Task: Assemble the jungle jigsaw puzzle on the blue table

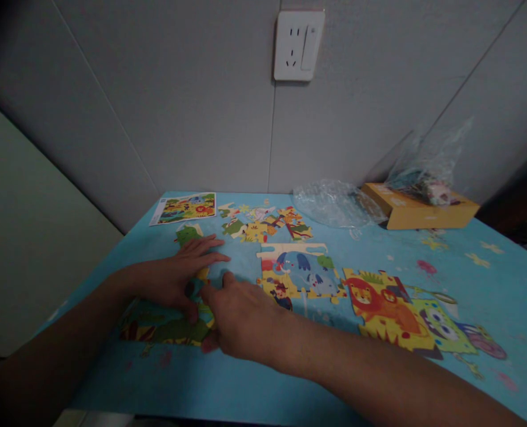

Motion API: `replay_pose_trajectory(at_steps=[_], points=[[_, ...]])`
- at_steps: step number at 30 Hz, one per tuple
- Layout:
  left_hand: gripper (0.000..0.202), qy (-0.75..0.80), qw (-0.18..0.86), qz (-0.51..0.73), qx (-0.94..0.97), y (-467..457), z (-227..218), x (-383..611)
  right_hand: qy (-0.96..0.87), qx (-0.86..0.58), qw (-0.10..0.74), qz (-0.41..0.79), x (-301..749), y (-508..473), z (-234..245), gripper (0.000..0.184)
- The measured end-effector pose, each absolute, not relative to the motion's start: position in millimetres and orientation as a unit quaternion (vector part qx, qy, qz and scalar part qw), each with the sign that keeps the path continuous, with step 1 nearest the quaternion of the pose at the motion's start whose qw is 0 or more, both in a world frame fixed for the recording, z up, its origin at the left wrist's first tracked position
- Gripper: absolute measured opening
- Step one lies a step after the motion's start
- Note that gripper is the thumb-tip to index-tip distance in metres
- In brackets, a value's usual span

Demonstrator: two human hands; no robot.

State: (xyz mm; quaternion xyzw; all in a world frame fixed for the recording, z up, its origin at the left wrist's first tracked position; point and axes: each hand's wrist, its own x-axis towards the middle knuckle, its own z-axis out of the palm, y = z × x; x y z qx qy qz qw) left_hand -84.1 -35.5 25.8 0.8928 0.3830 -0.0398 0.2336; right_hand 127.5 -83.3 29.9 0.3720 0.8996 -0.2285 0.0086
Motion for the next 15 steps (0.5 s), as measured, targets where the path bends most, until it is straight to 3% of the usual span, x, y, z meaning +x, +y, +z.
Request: replay_pose_trajectory(at_steps=[7, 11, 15], points=[[0.113, 0.394, 0.252, -0.079, 0.880, -37.4, 31.0, -82.7, 0.896, 0.376, 0.014, -0.237, 125.9, -87.1, 28.9, 0.057], [0.114, 0.397, 0.244, -0.091, 0.880, -38.4, 31.8, -81.8, 0.899, 0.371, 0.013, -0.233, 128.2, -85.3, 35.7, 0.067], [0.121, 0.398, 0.219, -0.096, 0.886, -40.3, 33.1, -81.1, 0.898, 0.378, 0.086, -0.207, 134.2, -81.8, 54.0, 0.074]])
